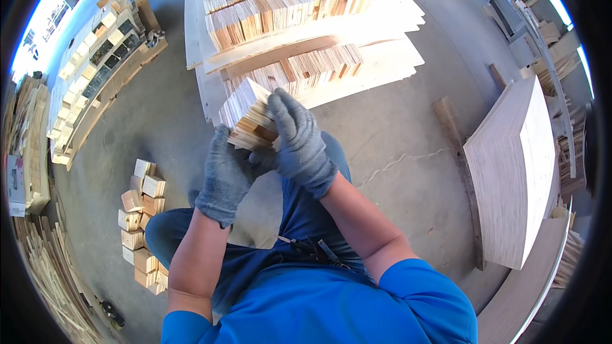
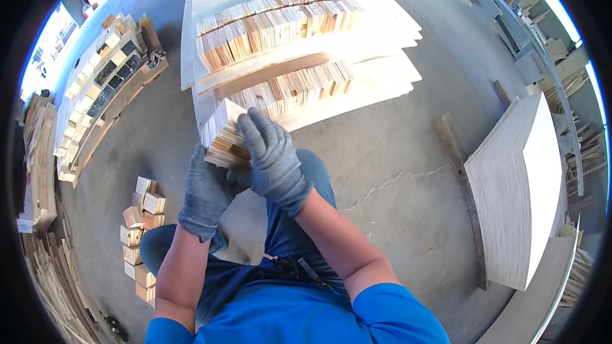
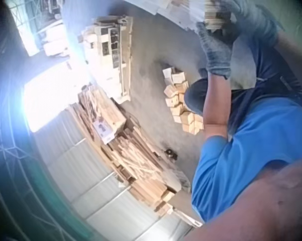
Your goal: The person repeatedly picks up small wooden blocks from a floor pile and places them onto a stack of larger wooden planks. The person wears gloves and uses both hands to handle the blocks, moving them one at a time from the floor to the stack.
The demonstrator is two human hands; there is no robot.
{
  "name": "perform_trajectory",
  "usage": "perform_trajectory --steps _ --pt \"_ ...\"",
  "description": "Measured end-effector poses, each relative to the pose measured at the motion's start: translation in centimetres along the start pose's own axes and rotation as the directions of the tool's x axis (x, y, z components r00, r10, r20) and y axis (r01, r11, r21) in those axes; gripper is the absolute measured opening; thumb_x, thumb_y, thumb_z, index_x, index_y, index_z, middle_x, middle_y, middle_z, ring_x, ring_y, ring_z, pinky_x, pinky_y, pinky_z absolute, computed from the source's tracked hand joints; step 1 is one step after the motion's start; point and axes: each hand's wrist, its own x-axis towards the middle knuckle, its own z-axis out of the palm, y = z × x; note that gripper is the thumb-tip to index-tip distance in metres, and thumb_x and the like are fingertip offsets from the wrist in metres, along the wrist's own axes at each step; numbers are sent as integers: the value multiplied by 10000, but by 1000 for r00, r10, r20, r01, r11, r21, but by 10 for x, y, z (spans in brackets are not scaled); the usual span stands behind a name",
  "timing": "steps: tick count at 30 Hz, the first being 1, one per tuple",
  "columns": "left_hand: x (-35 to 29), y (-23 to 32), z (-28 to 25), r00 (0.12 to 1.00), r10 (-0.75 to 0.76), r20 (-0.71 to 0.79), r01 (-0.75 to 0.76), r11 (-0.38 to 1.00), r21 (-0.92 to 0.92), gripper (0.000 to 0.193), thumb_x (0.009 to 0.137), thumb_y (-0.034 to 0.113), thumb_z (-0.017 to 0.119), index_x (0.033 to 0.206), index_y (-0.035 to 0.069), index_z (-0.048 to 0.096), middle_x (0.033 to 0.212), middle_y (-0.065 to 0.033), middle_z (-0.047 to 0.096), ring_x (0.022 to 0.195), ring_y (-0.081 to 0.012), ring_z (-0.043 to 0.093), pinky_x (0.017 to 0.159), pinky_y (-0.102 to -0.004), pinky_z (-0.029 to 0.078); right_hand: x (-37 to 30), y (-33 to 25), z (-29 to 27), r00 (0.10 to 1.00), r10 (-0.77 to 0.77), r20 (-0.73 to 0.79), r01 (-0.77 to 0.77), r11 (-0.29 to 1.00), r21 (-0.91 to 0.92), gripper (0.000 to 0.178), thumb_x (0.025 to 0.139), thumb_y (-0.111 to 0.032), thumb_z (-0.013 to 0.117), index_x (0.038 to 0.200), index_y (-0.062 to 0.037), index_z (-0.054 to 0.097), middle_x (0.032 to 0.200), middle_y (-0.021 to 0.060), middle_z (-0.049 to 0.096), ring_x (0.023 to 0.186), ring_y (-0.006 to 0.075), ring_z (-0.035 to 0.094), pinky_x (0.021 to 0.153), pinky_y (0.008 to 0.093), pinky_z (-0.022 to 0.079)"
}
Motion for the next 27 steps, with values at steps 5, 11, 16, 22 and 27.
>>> perform_trajectory --steps 5,11,16,22,27 --pt "11 0 -15 999 37 -30 -39 995 -88 719 1024 624 349 1537 121 349 1468 -195 441 1313 -368 506 1025 -503 526 16 4 11 973 -27 230 39 998 -49 1132 658 -389 894 1566 -78 293 1529 237 389 1387 434 414 1163 553 321" --pt "-10 -19 -42 981 -49 -188 13 982 -190 703 999 634 432 1506 149 411 1407 -185 490 1245 -344 560 991 -504 551 -2 -7 36 918 19 397 46 987 -153 1143 684 -465 873 1585 -108 268 1562 222 338 1429 420 372 1178 580 292" --pt "-5 -26 -49 976 -37 -212 -4 982 -191 755 970 676 454 1519 163 387 1420 -180 471 1256 -348 539 993 -531 532 5 -10 41 892 61 448 51 971 -234 1139 687 -474 874 1583 -114 271 1550 219 339 1415 422 380 1178 571 297" --pt "0 -30 -41 962 -93 -256 19 961 -277 734 987 672 400 1552 206 345 1524 -138 385 1389 -353 413 1127 -576 383 1 0 50 912 48 408 49 973 -224 1060 745 -408 841 1587 -122 264 1535 227 346 1386 439 401 1168 569 312" --pt "0 -37 -47 971 -90 -220 21 955 -296 741 988 682 394 1564 224 319 1540 -122 369 1411 -349 391 1161 -583 335 -2 2 53 904 67 422 44 968 -248 1044 753 -384 816 1594 -130 250 1513 243 350 1373 435 405 1142 587 318"
